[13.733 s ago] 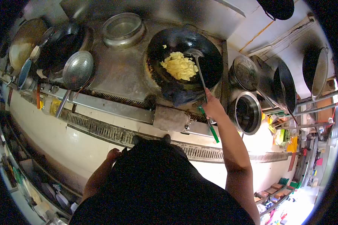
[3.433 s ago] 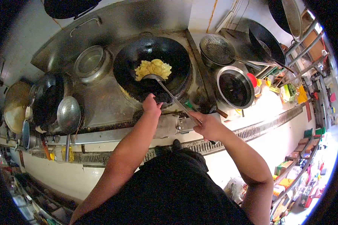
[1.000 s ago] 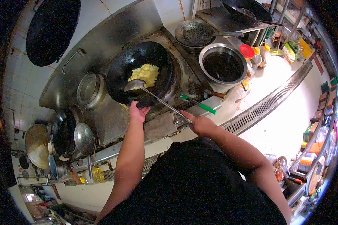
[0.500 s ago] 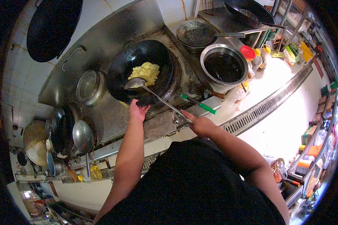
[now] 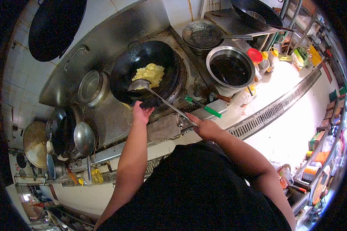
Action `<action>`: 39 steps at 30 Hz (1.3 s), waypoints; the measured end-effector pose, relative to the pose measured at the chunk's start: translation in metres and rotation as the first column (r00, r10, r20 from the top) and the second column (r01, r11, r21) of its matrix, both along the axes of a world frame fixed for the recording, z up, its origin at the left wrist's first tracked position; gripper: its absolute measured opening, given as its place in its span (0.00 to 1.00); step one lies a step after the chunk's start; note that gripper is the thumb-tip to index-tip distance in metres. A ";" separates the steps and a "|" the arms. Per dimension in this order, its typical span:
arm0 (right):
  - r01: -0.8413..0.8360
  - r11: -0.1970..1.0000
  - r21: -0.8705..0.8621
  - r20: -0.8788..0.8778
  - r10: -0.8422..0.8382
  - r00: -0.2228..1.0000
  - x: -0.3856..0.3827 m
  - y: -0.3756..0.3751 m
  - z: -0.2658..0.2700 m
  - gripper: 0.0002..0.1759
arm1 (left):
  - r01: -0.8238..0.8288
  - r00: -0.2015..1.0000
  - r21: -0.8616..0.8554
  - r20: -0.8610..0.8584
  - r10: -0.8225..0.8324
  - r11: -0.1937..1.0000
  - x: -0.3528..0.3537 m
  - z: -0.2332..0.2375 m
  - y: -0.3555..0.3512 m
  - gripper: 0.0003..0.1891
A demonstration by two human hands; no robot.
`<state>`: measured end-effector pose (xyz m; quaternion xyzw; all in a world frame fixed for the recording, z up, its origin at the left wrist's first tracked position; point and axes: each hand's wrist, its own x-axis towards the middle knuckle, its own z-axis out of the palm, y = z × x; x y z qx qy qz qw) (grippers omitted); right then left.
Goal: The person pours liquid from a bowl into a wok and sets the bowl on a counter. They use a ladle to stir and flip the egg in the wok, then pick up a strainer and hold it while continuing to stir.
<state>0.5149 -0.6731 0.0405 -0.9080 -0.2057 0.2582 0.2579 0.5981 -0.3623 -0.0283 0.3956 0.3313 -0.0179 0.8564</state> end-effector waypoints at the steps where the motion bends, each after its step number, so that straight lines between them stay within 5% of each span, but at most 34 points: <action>1: -0.001 1.000 -0.001 0.000 0.001 1.000 0.000 0.000 0.001 0.36 | -0.001 1.000 -0.001 0.000 0.001 1.000 0.000 0.000 0.000 0.12; 39: -0.019 0.998 0.056 -0.027 0.021 0.999 0.004 -0.002 -0.003 0.41 | -0.003 1.000 -0.004 0.017 0.003 1.000 -0.001 0.000 -0.001 0.13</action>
